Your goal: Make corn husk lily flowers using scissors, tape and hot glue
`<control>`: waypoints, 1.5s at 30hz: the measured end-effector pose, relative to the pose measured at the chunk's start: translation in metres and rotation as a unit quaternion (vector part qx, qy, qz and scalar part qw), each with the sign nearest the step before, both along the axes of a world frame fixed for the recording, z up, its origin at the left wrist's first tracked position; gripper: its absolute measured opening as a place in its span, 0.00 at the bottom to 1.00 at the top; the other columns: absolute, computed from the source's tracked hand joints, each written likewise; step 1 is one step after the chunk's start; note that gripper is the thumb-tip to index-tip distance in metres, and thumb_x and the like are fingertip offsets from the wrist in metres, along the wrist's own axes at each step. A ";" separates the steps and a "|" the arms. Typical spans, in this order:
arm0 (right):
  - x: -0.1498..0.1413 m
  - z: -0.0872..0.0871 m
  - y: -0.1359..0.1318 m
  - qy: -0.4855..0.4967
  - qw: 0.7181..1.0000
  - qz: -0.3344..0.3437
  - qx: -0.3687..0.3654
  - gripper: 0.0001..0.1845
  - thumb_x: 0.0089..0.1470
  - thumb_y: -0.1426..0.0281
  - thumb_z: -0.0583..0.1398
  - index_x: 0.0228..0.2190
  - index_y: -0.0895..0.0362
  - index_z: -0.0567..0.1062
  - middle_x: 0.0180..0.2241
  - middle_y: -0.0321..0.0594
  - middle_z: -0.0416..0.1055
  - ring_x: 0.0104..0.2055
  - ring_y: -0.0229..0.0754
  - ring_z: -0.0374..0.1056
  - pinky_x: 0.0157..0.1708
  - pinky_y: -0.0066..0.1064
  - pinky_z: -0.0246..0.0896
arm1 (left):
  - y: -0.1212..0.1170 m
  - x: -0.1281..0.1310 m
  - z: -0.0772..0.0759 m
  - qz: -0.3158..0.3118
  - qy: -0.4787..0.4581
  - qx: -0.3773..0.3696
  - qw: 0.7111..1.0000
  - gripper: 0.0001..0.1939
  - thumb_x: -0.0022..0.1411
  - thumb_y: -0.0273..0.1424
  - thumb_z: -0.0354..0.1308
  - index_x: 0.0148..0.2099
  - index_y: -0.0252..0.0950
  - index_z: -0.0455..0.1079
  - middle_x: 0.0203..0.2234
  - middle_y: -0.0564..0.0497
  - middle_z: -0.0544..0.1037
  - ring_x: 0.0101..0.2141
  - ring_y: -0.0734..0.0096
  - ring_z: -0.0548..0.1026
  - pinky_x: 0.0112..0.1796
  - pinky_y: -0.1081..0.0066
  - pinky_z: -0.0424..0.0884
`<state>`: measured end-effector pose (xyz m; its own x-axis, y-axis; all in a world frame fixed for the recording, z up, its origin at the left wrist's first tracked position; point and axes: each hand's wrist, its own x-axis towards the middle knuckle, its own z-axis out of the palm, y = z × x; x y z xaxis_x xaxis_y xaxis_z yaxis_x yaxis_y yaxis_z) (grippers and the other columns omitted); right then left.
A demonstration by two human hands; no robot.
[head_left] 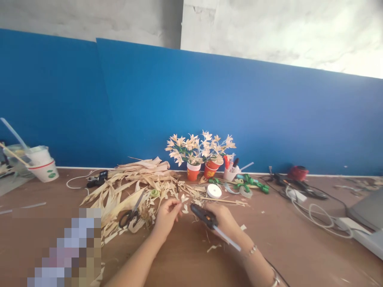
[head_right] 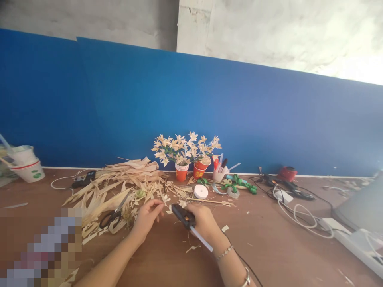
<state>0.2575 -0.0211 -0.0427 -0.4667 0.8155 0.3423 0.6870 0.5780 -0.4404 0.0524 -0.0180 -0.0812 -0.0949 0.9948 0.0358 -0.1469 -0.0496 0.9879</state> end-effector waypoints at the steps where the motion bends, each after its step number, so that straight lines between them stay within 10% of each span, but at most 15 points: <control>1: -0.001 0.002 -0.001 0.007 1.000 0.004 0.004 0.05 0.40 0.76 0.56 0.24 0.56 0.68 0.22 0.34 0.67 0.24 0.37 0.60 0.24 0.24 0.48 | 0.000 -0.001 0.000 0.007 -0.009 -0.001 1.000 0.13 0.47 0.40 0.63 0.29 0.35 0.70 0.15 0.55 0.71 0.16 0.75 0.64 0.20 0.76 0.59; 16: 0.115 -0.022 0.032 -0.182 0.882 -0.374 -0.220 0.31 0.39 0.79 0.55 0.49 0.55 0.67 0.45 0.51 0.71 0.47 0.56 0.67 0.39 0.39 0.59 | 0.004 -0.003 -0.004 -0.010 -0.151 -0.041 0.988 0.17 0.44 0.41 0.66 0.31 0.33 0.69 0.17 0.55 0.72 0.21 0.77 0.68 0.25 0.77 0.64; 23: 0.085 -0.006 0.025 -0.173 0.873 -0.447 -0.096 0.20 0.46 0.74 0.54 0.43 0.57 0.72 0.46 0.56 0.68 0.49 0.61 0.62 0.41 0.50 0.56 | 0.003 -0.002 -0.004 -0.009 -0.145 -0.034 0.989 0.17 0.46 0.41 0.65 0.31 0.34 0.68 0.19 0.55 0.72 0.21 0.78 0.68 0.24 0.77 0.64; 28: 0.004 0.008 0.029 -0.115 0.977 -0.178 -0.007 0.12 0.50 0.76 0.53 0.32 0.55 0.75 0.35 0.43 0.74 0.39 0.45 0.66 0.40 0.34 0.55 | 0.005 -0.002 -0.006 -0.005 -0.144 -0.037 0.989 0.17 0.45 0.40 0.65 0.31 0.33 0.68 0.19 0.56 0.71 0.21 0.78 0.68 0.23 0.77 0.63; 32: -0.044 -0.004 0.036 -0.190 0.980 0.008 0.057 0.12 0.47 0.80 0.55 0.32 0.56 0.75 0.34 0.42 0.72 0.39 0.44 0.63 0.38 0.33 0.52 | 0.006 -0.003 -0.008 0.002 -0.151 -0.036 0.988 0.17 0.44 0.40 0.66 0.31 0.33 0.68 0.19 0.57 0.70 0.20 0.80 0.67 0.22 0.78 0.61; 45: -0.056 -0.037 0.054 -0.076 0.989 0.010 0.127 0.08 0.47 0.81 0.57 0.25 0.58 0.74 0.29 0.41 0.71 0.35 0.44 0.64 0.35 0.33 0.56 | 0.009 -0.002 -0.014 0.006 -0.148 -0.032 0.988 0.16 0.46 0.40 0.65 0.32 0.33 0.68 0.19 0.57 0.69 0.19 0.80 0.66 0.21 0.78 0.58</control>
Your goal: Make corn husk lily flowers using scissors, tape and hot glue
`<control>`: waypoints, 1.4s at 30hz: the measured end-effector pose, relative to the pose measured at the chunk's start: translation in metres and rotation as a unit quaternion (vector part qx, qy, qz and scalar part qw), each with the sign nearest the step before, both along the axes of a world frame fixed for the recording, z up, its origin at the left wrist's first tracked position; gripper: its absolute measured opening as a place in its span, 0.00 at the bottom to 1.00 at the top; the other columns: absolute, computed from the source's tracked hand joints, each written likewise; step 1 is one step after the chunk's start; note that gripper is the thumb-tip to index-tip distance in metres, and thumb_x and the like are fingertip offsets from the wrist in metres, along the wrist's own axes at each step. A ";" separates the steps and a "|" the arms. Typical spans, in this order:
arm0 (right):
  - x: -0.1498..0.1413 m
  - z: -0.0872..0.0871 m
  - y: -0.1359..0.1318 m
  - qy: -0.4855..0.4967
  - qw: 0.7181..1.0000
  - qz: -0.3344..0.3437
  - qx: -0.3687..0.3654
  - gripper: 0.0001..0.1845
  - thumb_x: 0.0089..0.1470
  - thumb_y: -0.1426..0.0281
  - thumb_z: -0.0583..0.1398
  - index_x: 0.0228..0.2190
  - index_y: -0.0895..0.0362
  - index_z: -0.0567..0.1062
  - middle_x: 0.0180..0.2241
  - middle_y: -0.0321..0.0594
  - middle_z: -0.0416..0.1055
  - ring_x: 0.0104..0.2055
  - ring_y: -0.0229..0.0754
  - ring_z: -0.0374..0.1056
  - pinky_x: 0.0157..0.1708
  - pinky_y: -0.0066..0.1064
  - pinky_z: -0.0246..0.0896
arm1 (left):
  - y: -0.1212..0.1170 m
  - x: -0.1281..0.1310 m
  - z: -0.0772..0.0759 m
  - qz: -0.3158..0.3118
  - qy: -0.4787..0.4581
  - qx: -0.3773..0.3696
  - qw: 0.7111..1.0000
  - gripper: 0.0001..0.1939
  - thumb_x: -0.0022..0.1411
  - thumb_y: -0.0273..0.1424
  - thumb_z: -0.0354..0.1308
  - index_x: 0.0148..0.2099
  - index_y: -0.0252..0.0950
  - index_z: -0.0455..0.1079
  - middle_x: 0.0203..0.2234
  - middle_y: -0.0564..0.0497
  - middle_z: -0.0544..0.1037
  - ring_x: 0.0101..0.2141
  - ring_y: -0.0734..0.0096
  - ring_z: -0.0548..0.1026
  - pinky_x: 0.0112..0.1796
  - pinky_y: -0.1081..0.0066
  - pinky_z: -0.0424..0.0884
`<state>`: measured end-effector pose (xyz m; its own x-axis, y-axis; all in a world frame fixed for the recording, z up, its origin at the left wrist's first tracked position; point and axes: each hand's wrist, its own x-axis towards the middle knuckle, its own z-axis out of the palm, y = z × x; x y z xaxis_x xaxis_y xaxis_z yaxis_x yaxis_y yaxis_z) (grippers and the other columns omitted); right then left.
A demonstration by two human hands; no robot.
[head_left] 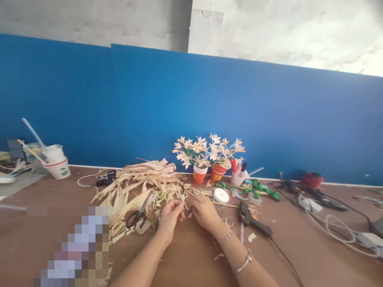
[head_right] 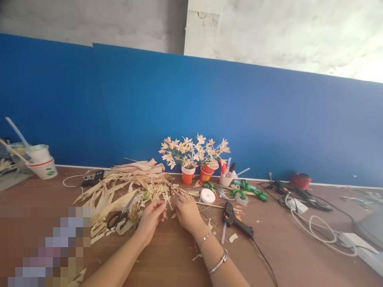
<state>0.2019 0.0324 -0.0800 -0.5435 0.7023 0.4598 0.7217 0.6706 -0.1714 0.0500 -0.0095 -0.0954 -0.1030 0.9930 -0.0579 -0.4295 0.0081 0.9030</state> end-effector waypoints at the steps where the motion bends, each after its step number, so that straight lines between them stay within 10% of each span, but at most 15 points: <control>1: 0.000 0.000 0.000 0.040 0.999 -0.009 -0.011 0.09 0.45 0.82 0.57 0.25 0.58 0.74 0.28 0.41 0.72 0.33 0.44 0.65 0.34 0.32 0.57 | 0.000 0.000 0.000 0.002 0.002 -0.002 1.000 0.16 0.46 0.39 0.65 0.32 0.33 0.68 0.19 0.57 0.69 0.19 0.80 0.66 0.21 0.78 0.58; 9: -0.007 0.015 -0.009 0.209 0.977 0.001 -0.042 0.10 0.49 0.79 0.56 0.28 0.56 0.75 0.28 0.39 0.75 0.32 0.42 0.68 0.35 0.32 0.61 | 0.000 -0.001 0.003 0.015 0.056 -0.017 0.998 0.15 0.47 0.40 0.63 0.30 0.33 0.68 0.15 0.57 0.68 0.18 0.78 0.65 0.20 0.78 0.57; 42: -0.019 0.020 -0.023 0.142 0.988 0.007 0.059 0.06 0.54 0.75 0.57 0.26 0.57 0.70 0.27 0.39 0.70 0.32 0.42 0.63 0.34 0.33 0.56 | -0.004 -0.001 0.008 0.000 0.109 0.018 0.994 0.13 0.49 0.39 0.62 0.30 0.34 0.69 0.12 0.58 0.65 0.16 0.78 0.63 0.18 0.78 0.57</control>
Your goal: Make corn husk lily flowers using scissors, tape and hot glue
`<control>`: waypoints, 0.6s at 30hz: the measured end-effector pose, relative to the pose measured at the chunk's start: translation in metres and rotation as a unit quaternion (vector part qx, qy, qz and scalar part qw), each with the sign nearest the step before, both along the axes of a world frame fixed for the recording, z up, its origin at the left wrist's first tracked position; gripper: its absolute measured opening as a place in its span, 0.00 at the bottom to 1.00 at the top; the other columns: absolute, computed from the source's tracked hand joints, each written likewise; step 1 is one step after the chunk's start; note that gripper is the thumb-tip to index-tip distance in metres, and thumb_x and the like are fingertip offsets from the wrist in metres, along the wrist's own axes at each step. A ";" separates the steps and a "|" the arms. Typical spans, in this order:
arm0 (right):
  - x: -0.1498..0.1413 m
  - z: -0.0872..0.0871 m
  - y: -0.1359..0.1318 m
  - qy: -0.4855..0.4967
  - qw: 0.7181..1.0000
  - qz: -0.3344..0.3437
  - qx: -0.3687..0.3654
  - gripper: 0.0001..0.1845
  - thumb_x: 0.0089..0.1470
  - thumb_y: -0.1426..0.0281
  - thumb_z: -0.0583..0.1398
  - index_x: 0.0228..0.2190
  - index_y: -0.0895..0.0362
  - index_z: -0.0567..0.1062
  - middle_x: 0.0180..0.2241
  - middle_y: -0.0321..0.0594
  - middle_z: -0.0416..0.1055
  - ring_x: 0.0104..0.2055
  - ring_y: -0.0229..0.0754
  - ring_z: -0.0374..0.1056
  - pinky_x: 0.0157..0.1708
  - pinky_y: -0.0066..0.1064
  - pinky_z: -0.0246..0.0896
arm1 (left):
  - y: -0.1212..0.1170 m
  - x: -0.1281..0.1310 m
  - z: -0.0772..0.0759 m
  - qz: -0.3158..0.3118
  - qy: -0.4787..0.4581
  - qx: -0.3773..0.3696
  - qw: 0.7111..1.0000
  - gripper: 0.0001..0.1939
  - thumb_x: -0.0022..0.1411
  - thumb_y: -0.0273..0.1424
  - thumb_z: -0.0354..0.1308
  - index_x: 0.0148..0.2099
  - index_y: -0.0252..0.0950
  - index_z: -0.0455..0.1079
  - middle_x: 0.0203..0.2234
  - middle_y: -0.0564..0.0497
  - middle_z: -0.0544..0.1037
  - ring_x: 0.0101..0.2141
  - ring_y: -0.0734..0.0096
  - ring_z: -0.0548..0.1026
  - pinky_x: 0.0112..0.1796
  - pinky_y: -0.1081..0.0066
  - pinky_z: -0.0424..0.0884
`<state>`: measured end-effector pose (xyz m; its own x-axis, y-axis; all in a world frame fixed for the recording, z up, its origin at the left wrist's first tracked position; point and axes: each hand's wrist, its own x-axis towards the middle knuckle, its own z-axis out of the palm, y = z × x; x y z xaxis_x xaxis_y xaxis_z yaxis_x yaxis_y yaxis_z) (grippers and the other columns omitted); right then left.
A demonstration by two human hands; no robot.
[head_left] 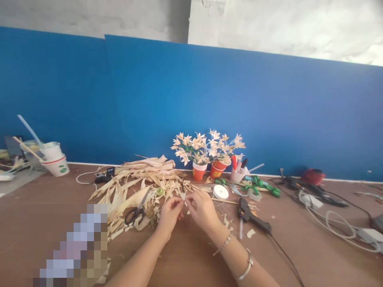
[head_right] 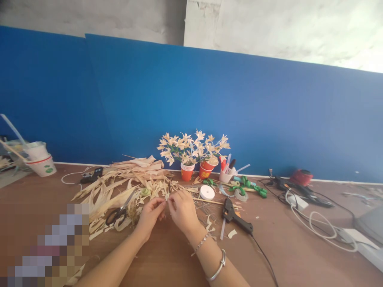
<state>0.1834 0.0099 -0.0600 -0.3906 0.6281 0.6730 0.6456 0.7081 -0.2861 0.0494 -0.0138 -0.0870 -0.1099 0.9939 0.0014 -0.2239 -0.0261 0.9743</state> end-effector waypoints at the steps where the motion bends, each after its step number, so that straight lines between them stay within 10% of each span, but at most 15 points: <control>1: 0.000 0.000 0.000 0.000 1.000 0.001 0.004 0.06 0.54 0.75 0.57 0.26 0.57 0.70 0.27 0.39 0.70 0.32 0.42 0.63 0.34 0.33 0.56 | 0.000 0.000 0.000 -0.001 0.002 0.002 1.000 0.13 0.49 0.39 0.61 0.30 0.34 0.69 0.12 0.58 0.65 0.16 0.78 0.63 0.18 0.78 0.56; 18: -0.002 0.001 -0.004 0.016 1.000 -0.009 0.006 0.06 0.53 0.76 0.56 0.26 0.56 0.70 0.26 0.40 0.70 0.32 0.43 0.64 0.34 0.33 0.57 | -0.001 -0.001 0.002 0.031 0.065 0.030 0.997 0.11 0.49 0.39 0.61 0.28 0.36 0.71 0.12 0.58 0.65 0.15 0.76 0.63 0.19 0.76 0.57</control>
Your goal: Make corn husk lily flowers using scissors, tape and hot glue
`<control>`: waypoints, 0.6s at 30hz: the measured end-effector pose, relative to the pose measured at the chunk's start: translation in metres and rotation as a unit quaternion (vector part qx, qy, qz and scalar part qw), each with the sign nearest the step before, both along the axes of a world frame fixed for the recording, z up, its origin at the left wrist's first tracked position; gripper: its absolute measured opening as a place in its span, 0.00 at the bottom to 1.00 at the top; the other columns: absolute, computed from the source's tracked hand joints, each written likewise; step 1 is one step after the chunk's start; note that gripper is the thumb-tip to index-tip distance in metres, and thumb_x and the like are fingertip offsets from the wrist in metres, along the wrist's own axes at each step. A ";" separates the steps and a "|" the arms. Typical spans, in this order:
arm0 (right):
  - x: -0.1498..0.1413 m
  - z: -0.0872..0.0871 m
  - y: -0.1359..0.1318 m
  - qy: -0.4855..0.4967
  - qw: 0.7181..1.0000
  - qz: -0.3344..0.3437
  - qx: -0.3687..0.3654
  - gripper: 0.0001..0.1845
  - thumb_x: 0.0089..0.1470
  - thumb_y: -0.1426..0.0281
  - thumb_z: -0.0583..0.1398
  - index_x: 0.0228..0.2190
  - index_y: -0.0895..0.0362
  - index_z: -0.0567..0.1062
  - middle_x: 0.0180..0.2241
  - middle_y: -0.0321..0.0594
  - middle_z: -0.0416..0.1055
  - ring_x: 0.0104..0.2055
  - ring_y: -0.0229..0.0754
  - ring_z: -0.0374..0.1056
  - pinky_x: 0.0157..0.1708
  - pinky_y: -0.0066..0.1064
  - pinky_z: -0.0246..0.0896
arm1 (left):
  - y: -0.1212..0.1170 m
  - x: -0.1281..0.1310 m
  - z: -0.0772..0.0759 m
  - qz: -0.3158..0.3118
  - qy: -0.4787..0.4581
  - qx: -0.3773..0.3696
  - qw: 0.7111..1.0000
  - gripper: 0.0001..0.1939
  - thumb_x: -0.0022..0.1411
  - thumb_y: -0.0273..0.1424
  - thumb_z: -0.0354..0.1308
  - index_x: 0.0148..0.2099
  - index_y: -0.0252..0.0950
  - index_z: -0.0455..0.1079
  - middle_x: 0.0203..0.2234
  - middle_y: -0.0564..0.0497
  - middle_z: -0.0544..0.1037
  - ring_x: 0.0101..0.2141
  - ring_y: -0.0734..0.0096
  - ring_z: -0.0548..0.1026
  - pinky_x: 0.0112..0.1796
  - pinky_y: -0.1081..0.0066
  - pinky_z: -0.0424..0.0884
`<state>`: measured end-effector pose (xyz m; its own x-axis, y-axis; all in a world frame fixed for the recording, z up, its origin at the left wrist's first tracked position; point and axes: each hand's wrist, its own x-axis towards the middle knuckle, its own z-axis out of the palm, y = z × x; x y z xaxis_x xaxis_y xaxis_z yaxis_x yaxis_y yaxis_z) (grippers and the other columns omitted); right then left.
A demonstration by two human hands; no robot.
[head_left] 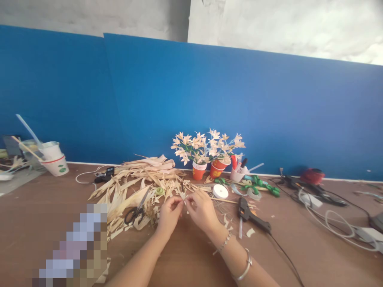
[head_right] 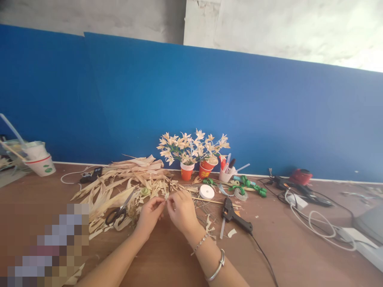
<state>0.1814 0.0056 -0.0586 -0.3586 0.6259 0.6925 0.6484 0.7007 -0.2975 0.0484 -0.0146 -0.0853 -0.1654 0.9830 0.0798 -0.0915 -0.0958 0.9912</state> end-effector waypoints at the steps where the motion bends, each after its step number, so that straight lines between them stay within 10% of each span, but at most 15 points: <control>1: 0.000 0.000 0.000 0.003 1.000 -0.001 0.000 0.06 0.52 0.76 0.56 0.26 0.56 0.70 0.26 0.40 0.70 0.31 0.43 0.64 0.34 0.33 0.57 | 0.000 0.000 0.000 0.001 0.003 0.002 1.000 0.11 0.49 0.39 0.61 0.28 0.36 0.71 0.12 0.58 0.65 0.15 0.76 0.62 0.19 0.76 0.57; 18: 0.000 0.000 0.000 0.017 1.000 -0.003 -0.018 0.05 0.51 0.75 0.57 0.26 0.56 0.71 0.26 0.39 0.71 0.31 0.42 0.64 0.34 0.33 0.58 | -0.001 0.000 0.002 0.014 0.033 0.008 0.999 0.08 0.48 0.36 0.60 0.27 0.36 0.72 0.11 0.57 0.66 0.15 0.74 0.63 0.20 0.74 0.58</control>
<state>0.1815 0.0052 -0.0589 -0.3315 0.6529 0.6810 0.6408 0.6856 -0.3454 0.0479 -0.0153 -0.0832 -0.1862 0.9766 0.1072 -0.0233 -0.1135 0.9933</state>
